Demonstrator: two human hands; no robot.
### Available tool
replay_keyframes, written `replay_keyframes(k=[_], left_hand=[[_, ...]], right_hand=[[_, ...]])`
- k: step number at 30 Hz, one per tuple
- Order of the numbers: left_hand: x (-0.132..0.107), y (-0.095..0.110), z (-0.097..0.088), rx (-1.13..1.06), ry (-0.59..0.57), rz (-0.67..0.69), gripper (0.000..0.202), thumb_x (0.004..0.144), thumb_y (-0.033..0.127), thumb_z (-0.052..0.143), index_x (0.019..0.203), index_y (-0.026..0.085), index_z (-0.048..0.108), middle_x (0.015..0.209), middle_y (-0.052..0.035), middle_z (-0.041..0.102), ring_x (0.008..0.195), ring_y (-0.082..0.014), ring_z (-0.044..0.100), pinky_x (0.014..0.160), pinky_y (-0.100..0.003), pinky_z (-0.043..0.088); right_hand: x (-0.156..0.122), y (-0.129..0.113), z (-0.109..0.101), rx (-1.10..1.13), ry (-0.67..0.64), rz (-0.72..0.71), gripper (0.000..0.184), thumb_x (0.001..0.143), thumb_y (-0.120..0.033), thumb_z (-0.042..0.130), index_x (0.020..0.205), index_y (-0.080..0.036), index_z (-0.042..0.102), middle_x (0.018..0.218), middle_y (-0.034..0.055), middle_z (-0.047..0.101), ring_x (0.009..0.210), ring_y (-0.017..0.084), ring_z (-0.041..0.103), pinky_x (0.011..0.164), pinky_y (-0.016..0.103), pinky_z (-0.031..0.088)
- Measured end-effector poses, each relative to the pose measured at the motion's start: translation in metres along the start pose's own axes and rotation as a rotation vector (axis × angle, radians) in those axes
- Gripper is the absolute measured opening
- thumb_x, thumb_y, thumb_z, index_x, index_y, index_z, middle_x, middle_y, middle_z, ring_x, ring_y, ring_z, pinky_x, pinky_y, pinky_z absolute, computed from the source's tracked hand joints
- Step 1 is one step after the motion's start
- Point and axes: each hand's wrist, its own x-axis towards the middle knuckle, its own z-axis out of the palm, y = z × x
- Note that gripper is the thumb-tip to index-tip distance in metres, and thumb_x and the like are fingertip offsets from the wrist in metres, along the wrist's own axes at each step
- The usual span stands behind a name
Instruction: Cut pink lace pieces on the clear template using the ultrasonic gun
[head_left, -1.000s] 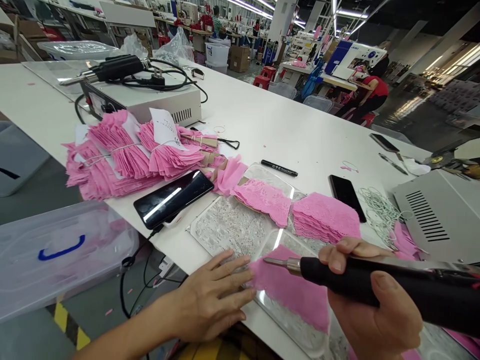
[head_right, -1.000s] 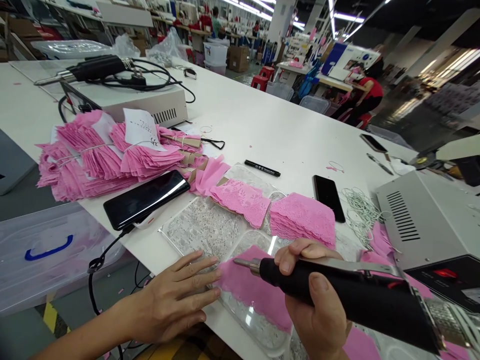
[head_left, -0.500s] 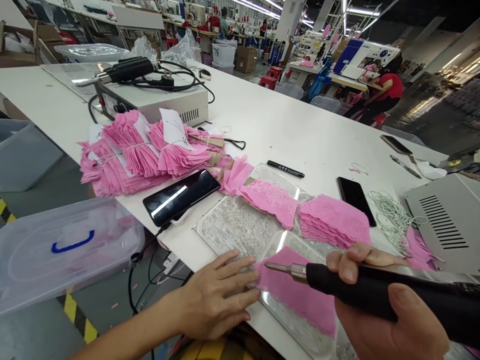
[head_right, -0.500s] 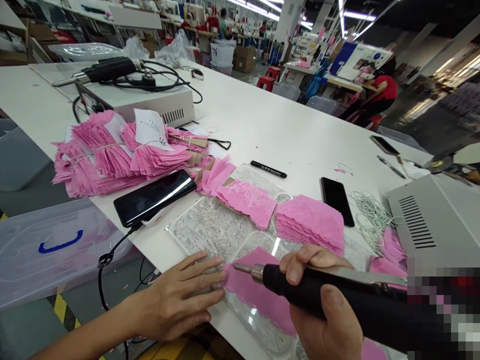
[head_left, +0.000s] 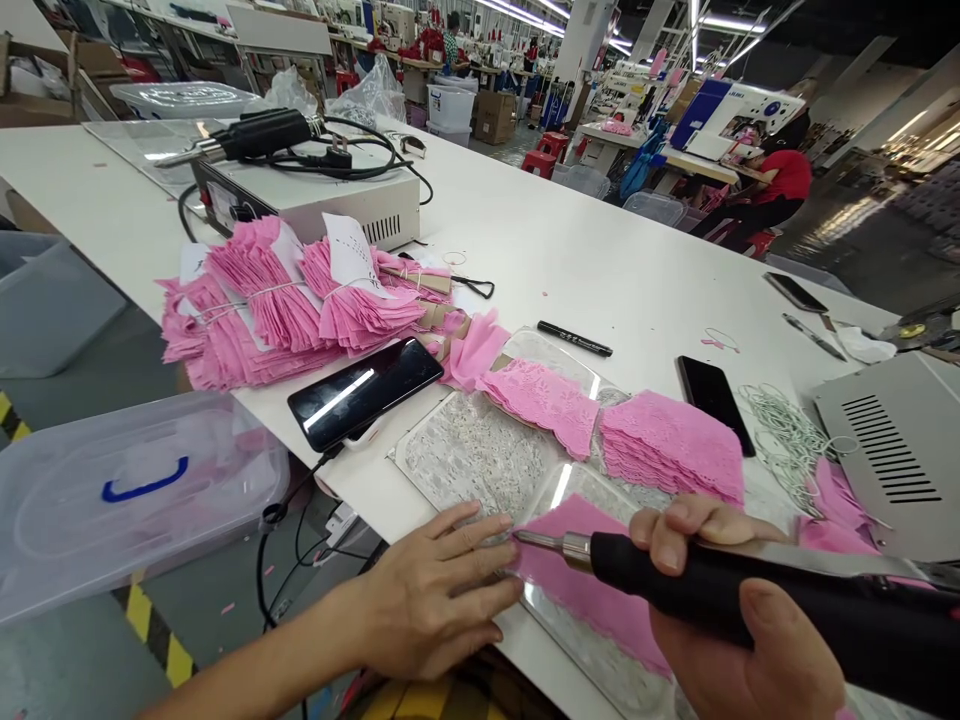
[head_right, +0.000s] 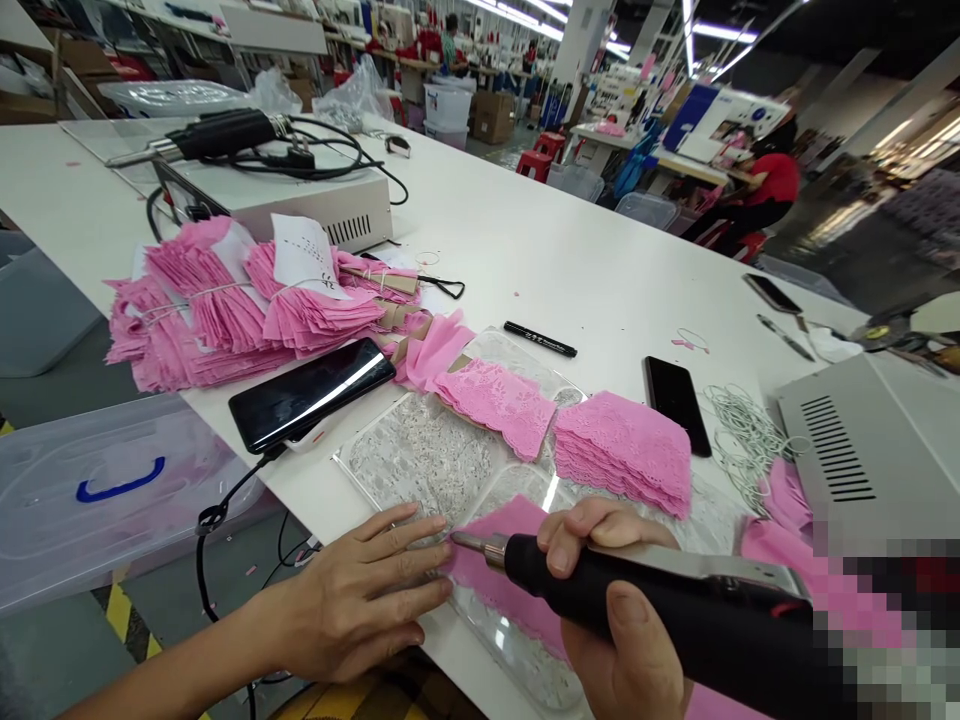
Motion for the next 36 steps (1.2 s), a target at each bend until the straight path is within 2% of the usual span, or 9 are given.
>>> replay_keyframes(k=[6, 9, 14, 19, 22, 26, 36], left_hand=[[0.0, -0.001, -0.001, 0.003, -0.005, 0.003, 0.026, 0.093, 0.028, 0.053, 0.114, 0.016, 0.063, 0.12, -0.0049, 0.066, 0.128, -0.0226, 0.049, 0.115, -0.041, 0.032], [0.0, -0.001, -0.002, -0.001, -0.017, 0.025, 0.028, 0.092, 0.025, 0.052, 0.117, 0.015, 0.061, 0.122, -0.0068, 0.065, 0.129, -0.0235, 0.048, 0.114, -0.044, 0.034], [0.006, -0.004, -0.001, 0.043, -0.01, 0.049, 0.033, 0.091, 0.013, 0.051, 0.123, 0.013, 0.058, 0.129, -0.0097, 0.06, 0.136, -0.0256, 0.04, 0.114, -0.048, 0.033], [0.019, -0.009, 0.008, 0.032, -0.022, 0.09, 0.035, 0.091, 0.014, 0.053, 0.125, 0.013, 0.058, 0.138, -0.0101, 0.053, 0.14, -0.0293, 0.032, 0.115, -0.052, 0.029], [0.022, -0.01, 0.01, 0.036, -0.08, 0.1, 0.038, 0.091, 0.017, 0.054, 0.129, 0.015, 0.056, 0.142, -0.0102, 0.049, 0.141, -0.0304, 0.03, 0.114, -0.055, 0.029], [0.02, -0.011, 0.007, 0.038, -0.093, 0.093, 0.039, 0.09, 0.019, 0.056, 0.129, 0.016, 0.056, 0.142, -0.0103, 0.049, 0.141, -0.0296, 0.03, 0.115, -0.054, 0.028], [0.017, -0.012, 0.006, 0.086, -0.168, 0.123, 0.044, 0.089, 0.024, 0.059, 0.132, 0.016, 0.054, 0.147, -0.0072, 0.043, 0.143, -0.031, 0.023, 0.117, -0.057, 0.017]], right_hand=[[-0.001, 0.003, 0.002, 0.015, -0.018, 0.009, 0.014, 0.079, -0.033, 0.066, 0.083, -0.021, 0.064, 0.076, -0.0005, 0.058, 0.057, 0.01, 0.053, 0.061, 0.033, 0.053], [0.007, -0.001, -0.001, 0.034, 0.029, -0.018, 0.017, 0.077, -0.034, 0.066, 0.085, -0.019, 0.066, 0.079, 0.0011, 0.06, 0.055, 0.01, 0.053, 0.059, 0.033, 0.051], [0.028, -0.023, -0.028, -0.006, 0.224, -0.171, 0.019, 0.068, -0.033, 0.061, 0.076, -0.017, 0.068, 0.075, 0.0024, 0.06, 0.051, 0.01, 0.051, 0.053, 0.032, 0.047], [0.03, -0.031, -0.056, -0.111, 0.344, -0.272, 0.015, 0.065, -0.028, 0.058, 0.07, -0.016, 0.066, 0.071, 0.0019, 0.059, 0.049, 0.011, 0.051, 0.053, 0.031, 0.046], [0.026, -0.022, -0.056, -0.102, 0.349, -0.261, 0.015, 0.068, -0.027, 0.057, 0.074, -0.017, 0.067, 0.074, 0.0024, 0.06, 0.051, 0.011, 0.052, 0.053, 0.031, 0.047], [0.023, -0.011, -0.047, -0.097, 0.303, -0.239, 0.014, 0.071, -0.025, 0.056, 0.077, -0.018, 0.065, 0.077, 0.0022, 0.058, 0.053, 0.012, 0.053, 0.054, 0.032, 0.047], [0.022, -0.004, -0.048, -0.074, 0.273, -0.205, 0.014, 0.072, -0.026, 0.057, 0.08, -0.017, 0.065, 0.079, 0.0024, 0.059, 0.055, 0.011, 0.053, 0.056, 0.032, 0.048]])
